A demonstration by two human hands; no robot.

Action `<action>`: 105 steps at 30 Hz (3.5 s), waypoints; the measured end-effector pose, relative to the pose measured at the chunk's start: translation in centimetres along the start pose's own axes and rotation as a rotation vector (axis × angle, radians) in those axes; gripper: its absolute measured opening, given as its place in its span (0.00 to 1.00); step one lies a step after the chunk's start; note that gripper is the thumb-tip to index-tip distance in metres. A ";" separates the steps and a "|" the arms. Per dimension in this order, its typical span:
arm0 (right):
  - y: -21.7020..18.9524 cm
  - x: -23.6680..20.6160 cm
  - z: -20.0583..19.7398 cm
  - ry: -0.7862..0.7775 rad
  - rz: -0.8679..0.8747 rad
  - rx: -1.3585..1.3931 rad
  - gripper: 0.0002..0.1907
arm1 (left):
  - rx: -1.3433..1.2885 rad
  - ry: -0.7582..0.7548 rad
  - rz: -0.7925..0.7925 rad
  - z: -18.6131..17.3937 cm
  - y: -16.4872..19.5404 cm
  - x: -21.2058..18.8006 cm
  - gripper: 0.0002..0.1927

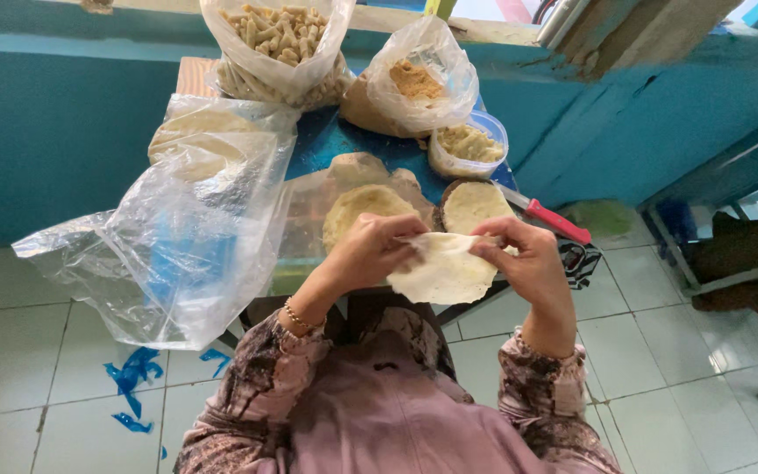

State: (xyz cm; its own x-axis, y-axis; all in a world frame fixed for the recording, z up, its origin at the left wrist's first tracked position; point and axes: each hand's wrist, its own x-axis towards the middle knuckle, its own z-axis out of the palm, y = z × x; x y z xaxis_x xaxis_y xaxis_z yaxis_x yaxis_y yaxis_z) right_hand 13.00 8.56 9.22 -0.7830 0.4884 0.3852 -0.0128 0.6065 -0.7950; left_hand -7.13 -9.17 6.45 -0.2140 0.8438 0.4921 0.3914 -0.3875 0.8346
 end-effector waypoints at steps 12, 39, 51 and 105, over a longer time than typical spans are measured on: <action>5.8 2.1 -6.4 0.479 -0.007 0.267 0.09 | 0.050 -0.021 -0.001 7.4 -2.4 12.6 0.19; 16.1 6.1 -1.8 0.331 0.100 -0.343 0.11 | 0.519 0.236 -0.072 7.9 -12.1 9.6 0.16; 11.8 -1.7 -2.4 0.270 -0.080 -0.618 0.08 | 0.794 -0.049 0.098 11.0 -8.5 4.2 0.04; 3.9 2.8 13.7 -0.108 -0.036 -0.099 0.07 | 0.476 0.652 -0.363 -1.3 -6.5 -7.1 0.06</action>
State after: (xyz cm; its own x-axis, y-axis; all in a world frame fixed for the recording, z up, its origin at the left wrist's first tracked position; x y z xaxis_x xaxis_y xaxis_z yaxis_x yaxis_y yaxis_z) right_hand 2.26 3.73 0.80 -0.8457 0.3979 0.3557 0.0151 0.6840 -0.7293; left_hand -9.30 -13.07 -2.14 -0.8080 0.4490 0.3815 0.5005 0.1814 0.8465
